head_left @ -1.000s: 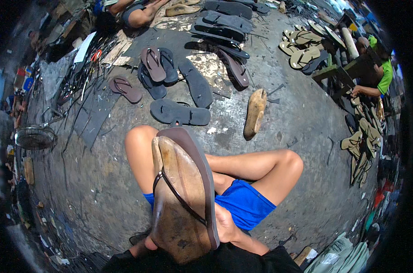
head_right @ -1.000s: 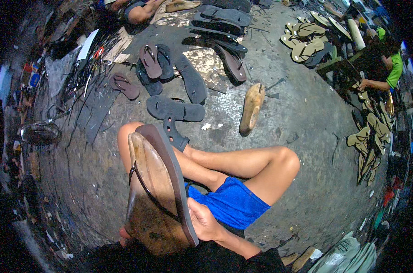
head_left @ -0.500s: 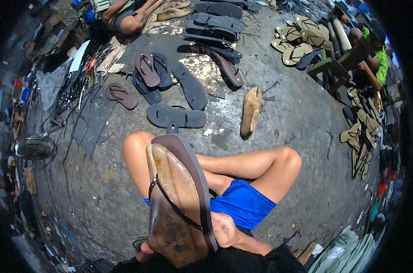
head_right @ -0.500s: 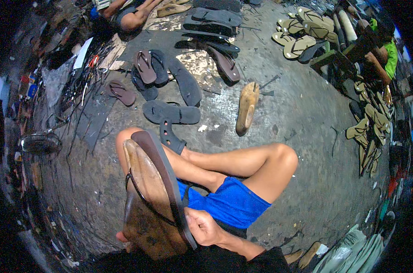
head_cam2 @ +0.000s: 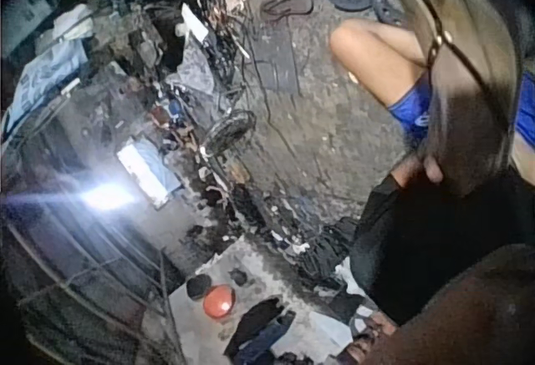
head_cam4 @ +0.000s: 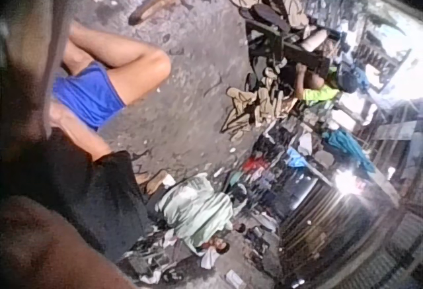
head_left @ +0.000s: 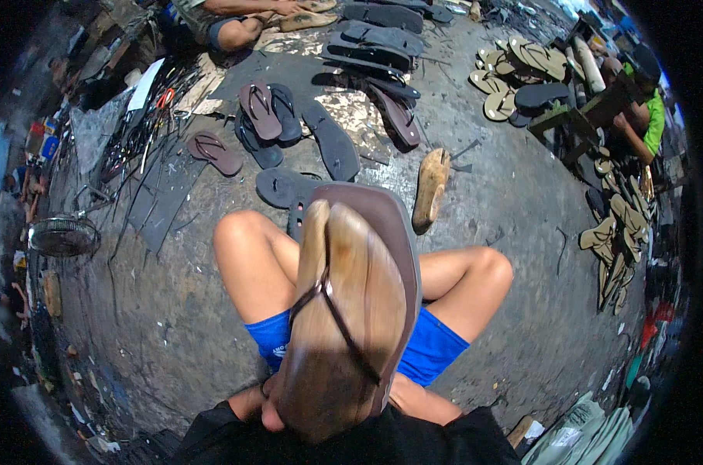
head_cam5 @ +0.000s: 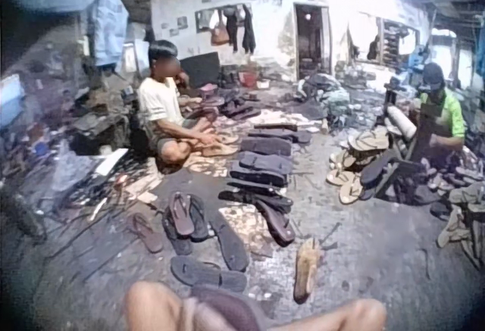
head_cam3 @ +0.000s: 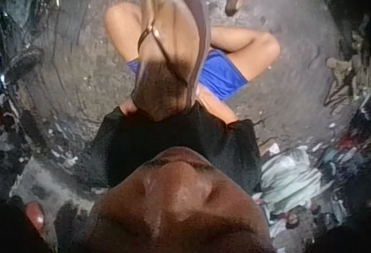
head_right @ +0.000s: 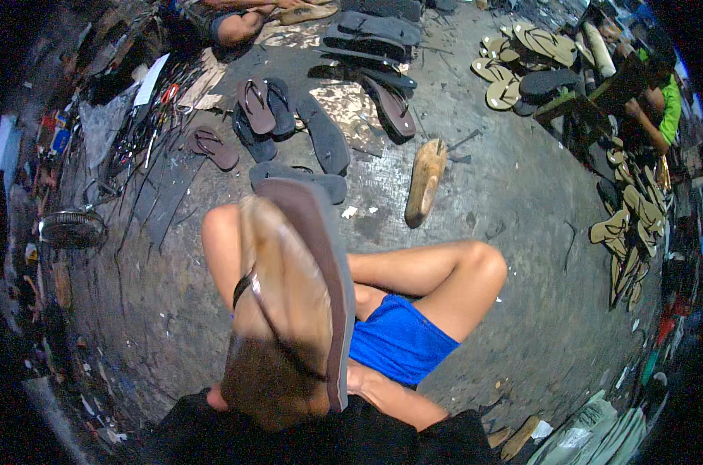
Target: The person sits on the floor and assembles flip-flops by pressing rubber straps into wooden soles. They repeatedly pick up a sole and a strap, align them, and press the strap into place, then set the finished pair aside.
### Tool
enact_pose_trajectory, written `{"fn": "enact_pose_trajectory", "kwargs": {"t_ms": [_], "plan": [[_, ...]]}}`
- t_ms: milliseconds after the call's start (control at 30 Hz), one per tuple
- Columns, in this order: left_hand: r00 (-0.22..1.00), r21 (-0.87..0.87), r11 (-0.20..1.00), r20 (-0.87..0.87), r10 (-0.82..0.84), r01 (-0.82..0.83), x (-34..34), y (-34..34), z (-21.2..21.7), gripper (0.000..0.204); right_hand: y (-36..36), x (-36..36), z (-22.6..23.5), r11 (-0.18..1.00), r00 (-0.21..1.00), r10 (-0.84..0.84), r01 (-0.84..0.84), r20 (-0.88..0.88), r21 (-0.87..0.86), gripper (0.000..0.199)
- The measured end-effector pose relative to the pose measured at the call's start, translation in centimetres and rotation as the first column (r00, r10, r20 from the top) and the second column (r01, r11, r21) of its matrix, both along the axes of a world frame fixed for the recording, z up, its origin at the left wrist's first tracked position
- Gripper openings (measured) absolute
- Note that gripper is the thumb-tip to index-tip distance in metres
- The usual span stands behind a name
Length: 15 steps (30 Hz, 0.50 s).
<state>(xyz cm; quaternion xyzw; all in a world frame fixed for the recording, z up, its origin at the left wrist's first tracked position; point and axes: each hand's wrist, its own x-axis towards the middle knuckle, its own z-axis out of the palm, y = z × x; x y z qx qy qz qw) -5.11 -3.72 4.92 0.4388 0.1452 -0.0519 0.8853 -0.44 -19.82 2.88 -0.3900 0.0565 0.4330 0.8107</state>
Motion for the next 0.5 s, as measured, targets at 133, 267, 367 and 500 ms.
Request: {"fn": "enact_pose_trajectory", "kwargs": {"t_ms": [133, 267, 367, 500], "plan": [[0.969, 0.12, 0.973, 0.176, 0.175, -0.197, 4.2, -0.9, 1.2, 0.117, -1.7, 2.2, -2.3, 0.99, 0.966, -0.109, 0.127, 0.234, -0.065, 0.054], [0.932, 0.234, 0.912, 0.218, 0.289, -0.337, 6.5, -0.5, -1.5, 0.126, -1.3, 4.5, 2.3, 0.832, 0.403, 0.383, 0.239, 0.831, -0.5, 0.094], [0.935, 0.315, 0.889, 0.238, 0.265, -0.332, 6.4, -0.7, -1.7, 0.127, -0.4, 3.2, -0.3, 0.783, 0.42, 0.426, 0.272, 0.802, -0.559, 0.108], [0.963, 0.443, 0.865, 0.225, 0.147, -0.235, 5.5, -0.9, -0.6, 0.131, -1.7, 4.1, 0.8, 0.919, 0.514, 0.331, 0.015, 0.791, -0.394, 0.117]]}}
